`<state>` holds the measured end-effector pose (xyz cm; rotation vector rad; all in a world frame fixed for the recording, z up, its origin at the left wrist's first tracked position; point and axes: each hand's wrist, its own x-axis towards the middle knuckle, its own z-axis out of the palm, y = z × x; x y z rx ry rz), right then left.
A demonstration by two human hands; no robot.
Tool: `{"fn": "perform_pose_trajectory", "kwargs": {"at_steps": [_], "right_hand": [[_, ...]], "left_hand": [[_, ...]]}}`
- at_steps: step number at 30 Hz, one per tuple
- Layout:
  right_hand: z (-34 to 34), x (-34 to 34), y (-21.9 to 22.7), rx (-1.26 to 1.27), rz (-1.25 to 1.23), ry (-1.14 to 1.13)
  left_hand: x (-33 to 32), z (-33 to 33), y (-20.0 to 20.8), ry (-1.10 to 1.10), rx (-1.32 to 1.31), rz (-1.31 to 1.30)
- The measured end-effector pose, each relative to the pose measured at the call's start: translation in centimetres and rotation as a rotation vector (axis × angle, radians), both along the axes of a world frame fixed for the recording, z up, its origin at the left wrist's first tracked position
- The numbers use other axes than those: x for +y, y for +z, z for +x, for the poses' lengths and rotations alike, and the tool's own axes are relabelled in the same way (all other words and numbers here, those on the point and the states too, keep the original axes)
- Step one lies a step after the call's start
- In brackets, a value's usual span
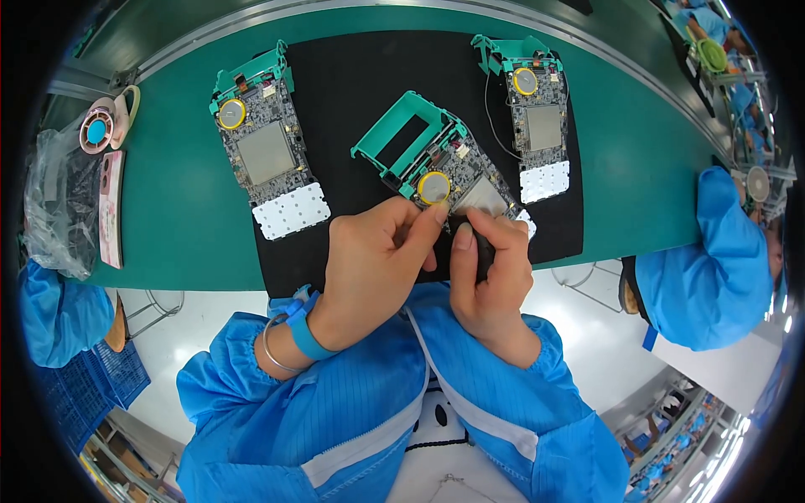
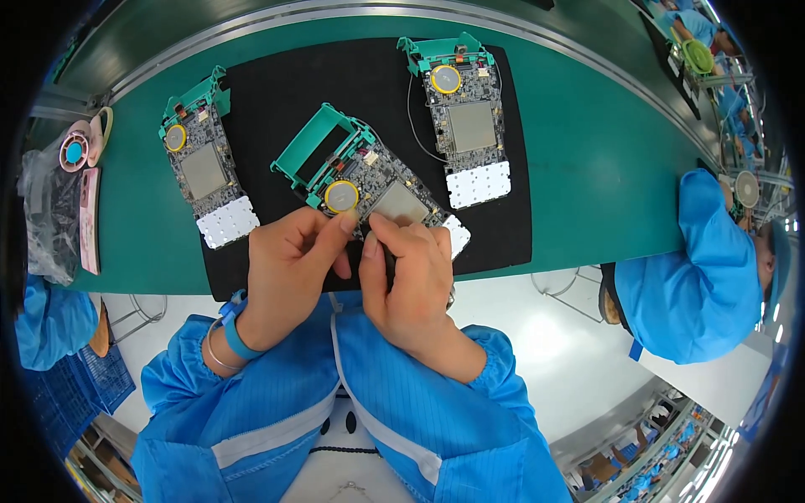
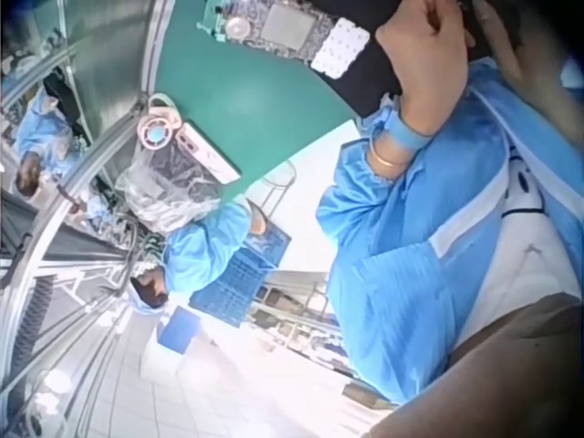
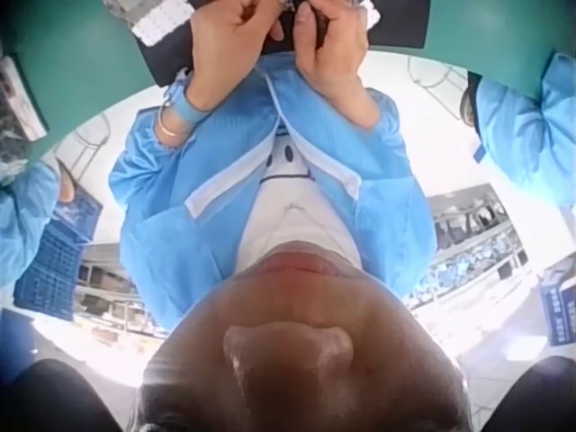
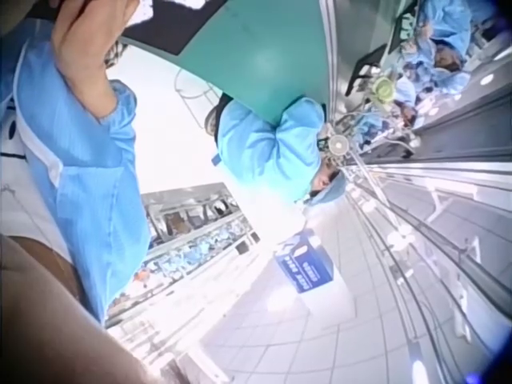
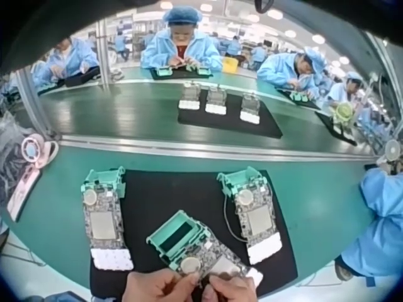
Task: The person assembles electronic components and batteries onto circuit boards by hand, placing them into casings on an industrial assembly line.
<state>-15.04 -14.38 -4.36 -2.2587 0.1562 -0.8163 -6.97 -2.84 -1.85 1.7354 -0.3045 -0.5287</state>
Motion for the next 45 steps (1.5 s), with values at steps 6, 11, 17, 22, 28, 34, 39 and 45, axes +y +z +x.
{"fn": "perform_pose_trajectory", "kwargs": {"at_steps": [6,11,17,22,28,34,39,45], "right_hand": [[0.0,-0.1,-0.4,-0.026,0.019,0.011],[0.2,-0.1,-0.4,-0.057,0.053,-0.015],[0.3,-0.2,0.2,0.004,-0.065,-0.013],[-0.2,-3.4,2.2,0.067,-0.027,0.144],[0.5,-7.5,2.2,0.054,-0.251,0.262],[2.2,-8.2,3.3,0.018,-0.524,0.480],[3.5,-7.8,3.4,0.028,-0.399,0.778],[1.9,-5.3,3.9,0.120,-0.519,0.757]], "left_hand": [[0.1,0.0,0.1,-0.009,-0.011,0.017],[0.0,0.1,0.2,-0.006,-0.021,0.025],[0.0,0.0,0.0,-0.015,-0.062,0.032],[0.9,1.4,0.3,-0.005,-0.155,0.074],[1.2,1.8,-0.3,-0.008,-0.043,0.012],[1.0,1.7,-0.7,-0.009,-0.091,-0.002],[0.7,1.7,-0.3,0.008,-0.102,0.039],[0.4,1.6,-0.4,0.031,-0.144,0.090]]}}
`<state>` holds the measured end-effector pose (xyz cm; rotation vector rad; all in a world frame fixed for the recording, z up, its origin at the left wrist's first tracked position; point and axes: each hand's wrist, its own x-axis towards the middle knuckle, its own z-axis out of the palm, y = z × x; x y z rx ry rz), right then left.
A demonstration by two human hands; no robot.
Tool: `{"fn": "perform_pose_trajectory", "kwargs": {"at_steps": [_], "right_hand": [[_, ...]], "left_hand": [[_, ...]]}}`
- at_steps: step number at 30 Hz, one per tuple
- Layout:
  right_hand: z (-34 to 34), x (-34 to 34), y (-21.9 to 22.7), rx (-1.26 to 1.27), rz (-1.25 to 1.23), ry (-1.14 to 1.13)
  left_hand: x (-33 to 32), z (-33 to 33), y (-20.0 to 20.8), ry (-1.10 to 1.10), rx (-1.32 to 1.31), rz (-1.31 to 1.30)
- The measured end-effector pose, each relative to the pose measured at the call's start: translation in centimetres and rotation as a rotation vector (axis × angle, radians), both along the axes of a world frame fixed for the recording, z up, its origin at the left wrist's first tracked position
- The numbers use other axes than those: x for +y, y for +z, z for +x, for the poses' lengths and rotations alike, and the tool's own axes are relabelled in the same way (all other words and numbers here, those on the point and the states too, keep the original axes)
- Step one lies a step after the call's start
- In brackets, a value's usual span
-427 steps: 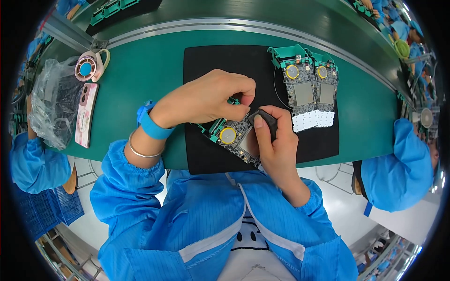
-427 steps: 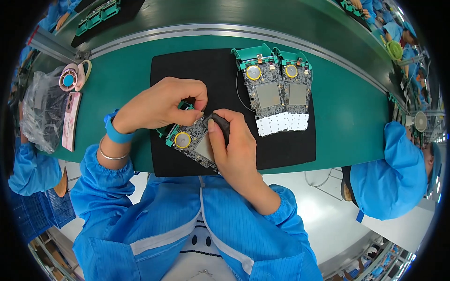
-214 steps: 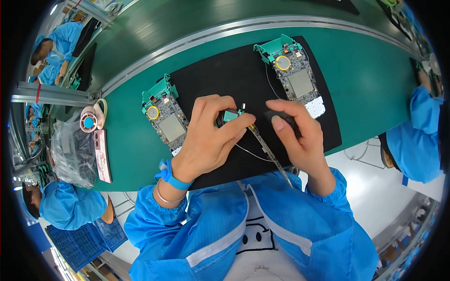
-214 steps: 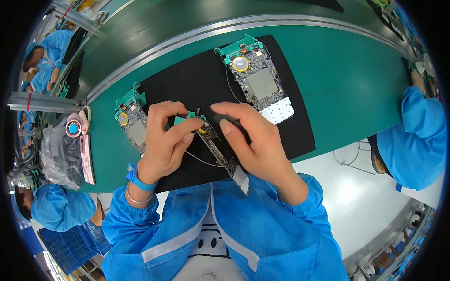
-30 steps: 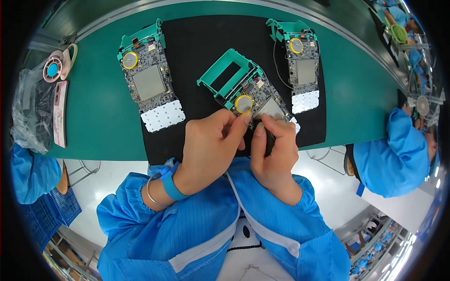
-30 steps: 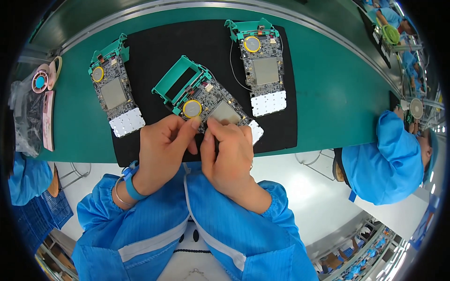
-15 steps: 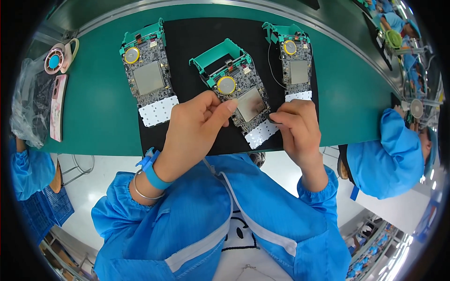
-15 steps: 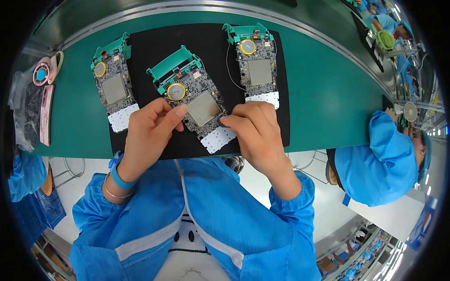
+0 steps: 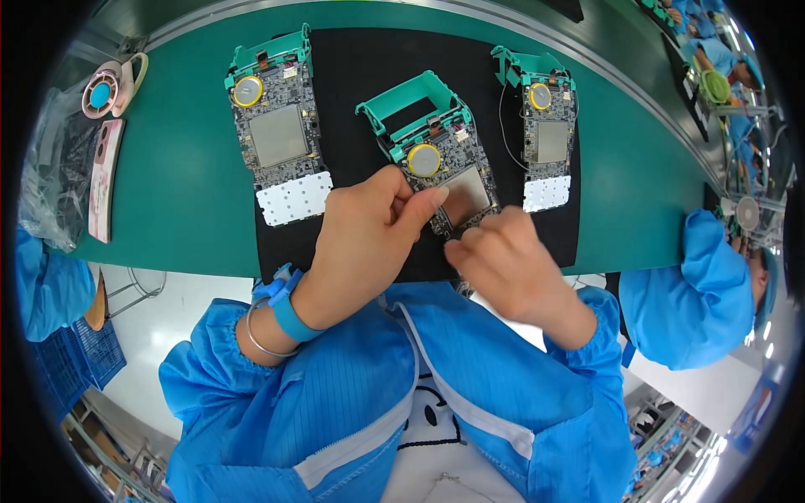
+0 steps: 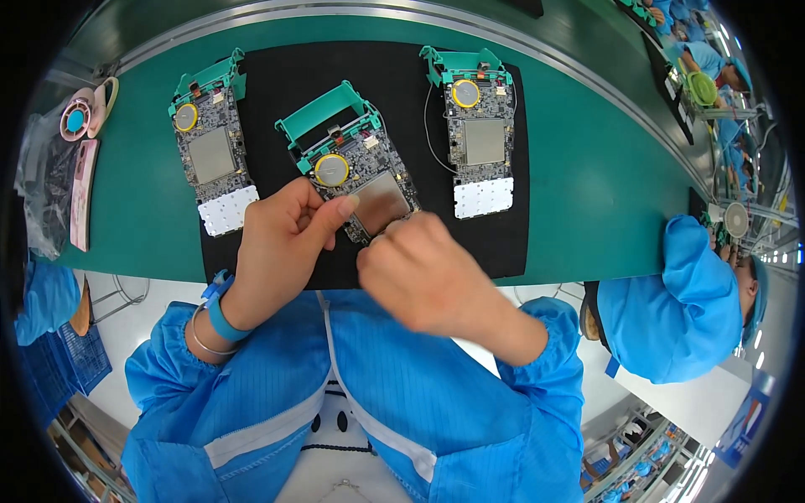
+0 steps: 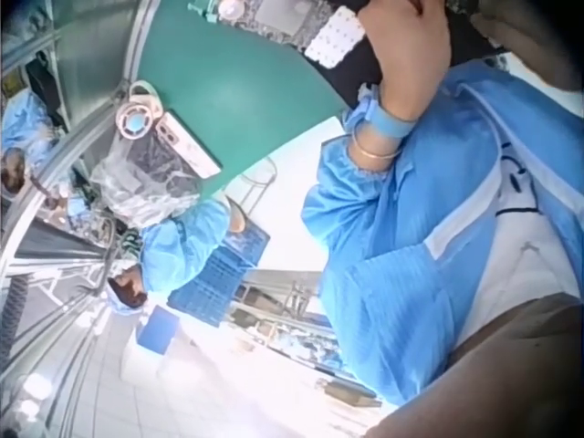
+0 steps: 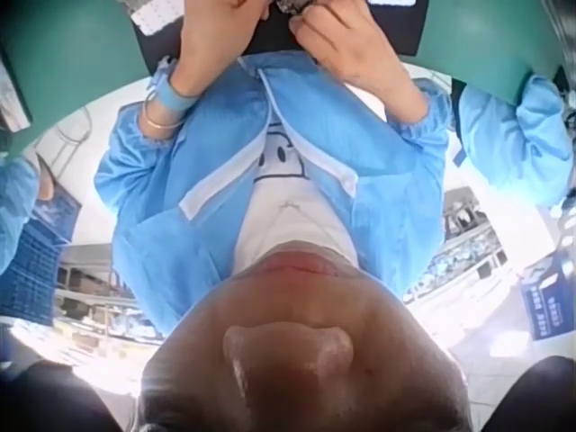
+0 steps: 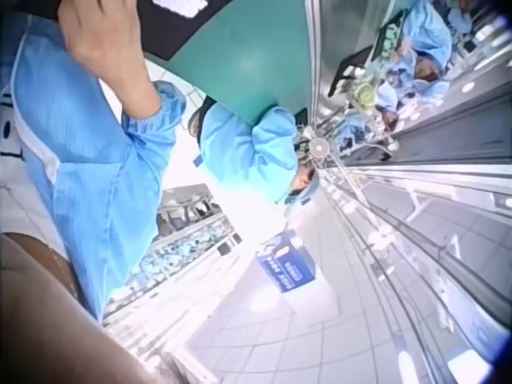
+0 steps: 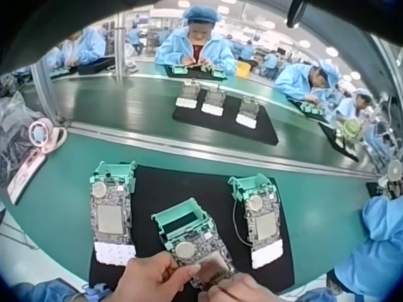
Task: The person assembles electronic components and batteries onto circuit boards by hand, placing them into casings on an industrial assembly line.
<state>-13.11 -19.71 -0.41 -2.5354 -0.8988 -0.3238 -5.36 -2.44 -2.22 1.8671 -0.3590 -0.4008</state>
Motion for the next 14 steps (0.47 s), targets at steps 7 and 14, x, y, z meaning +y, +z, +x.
{"fn": "perform_pose_trajectory", "kwargs": {"at_steps": [7,14], "right_hand": [[-0.2,1.1,0.8,-0.037,-0.082,-0.111],[0.8,0.8,-0.7,-0.085,0.161,-0.335]], "left_hand": [[0.2,-0.3,-1.4,0.022,-0.084,-0.122],[0.6,0.0,-1.7,-0.070,-0.042,-0.164]]}}
